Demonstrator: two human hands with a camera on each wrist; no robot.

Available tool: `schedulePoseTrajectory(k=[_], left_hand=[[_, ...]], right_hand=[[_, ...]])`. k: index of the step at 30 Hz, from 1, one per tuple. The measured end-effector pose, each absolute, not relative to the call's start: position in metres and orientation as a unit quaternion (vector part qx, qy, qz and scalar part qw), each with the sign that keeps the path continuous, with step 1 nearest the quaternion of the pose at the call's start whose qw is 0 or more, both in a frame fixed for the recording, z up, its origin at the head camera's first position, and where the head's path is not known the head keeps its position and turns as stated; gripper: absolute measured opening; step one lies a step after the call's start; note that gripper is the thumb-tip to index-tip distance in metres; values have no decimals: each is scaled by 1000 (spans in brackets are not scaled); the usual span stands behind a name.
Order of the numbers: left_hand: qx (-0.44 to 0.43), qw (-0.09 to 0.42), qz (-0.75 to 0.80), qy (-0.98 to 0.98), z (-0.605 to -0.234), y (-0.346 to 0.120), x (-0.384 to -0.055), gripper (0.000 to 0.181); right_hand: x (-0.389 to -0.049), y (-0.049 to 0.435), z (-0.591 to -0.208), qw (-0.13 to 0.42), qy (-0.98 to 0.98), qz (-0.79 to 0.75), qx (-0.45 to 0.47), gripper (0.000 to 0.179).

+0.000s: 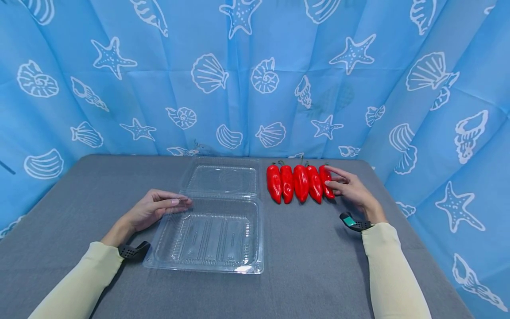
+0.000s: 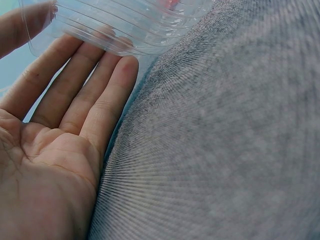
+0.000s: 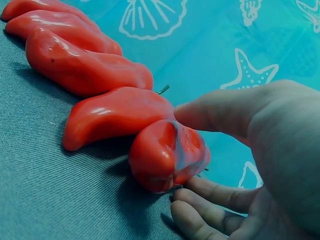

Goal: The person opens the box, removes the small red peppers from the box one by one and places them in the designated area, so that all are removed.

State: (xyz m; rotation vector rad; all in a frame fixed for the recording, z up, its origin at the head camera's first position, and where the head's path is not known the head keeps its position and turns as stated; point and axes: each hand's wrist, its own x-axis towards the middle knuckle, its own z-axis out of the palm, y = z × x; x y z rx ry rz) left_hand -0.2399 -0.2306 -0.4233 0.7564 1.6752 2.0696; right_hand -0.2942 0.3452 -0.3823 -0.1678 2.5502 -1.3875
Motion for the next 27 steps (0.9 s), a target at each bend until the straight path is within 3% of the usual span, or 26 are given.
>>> schedulePoseTrajectory(k=[27], left_hand=[[279,186,740,584,-424,-231,-240,27]], right_hand=[[-292,347,-373,84,879,-466,-52,66]])
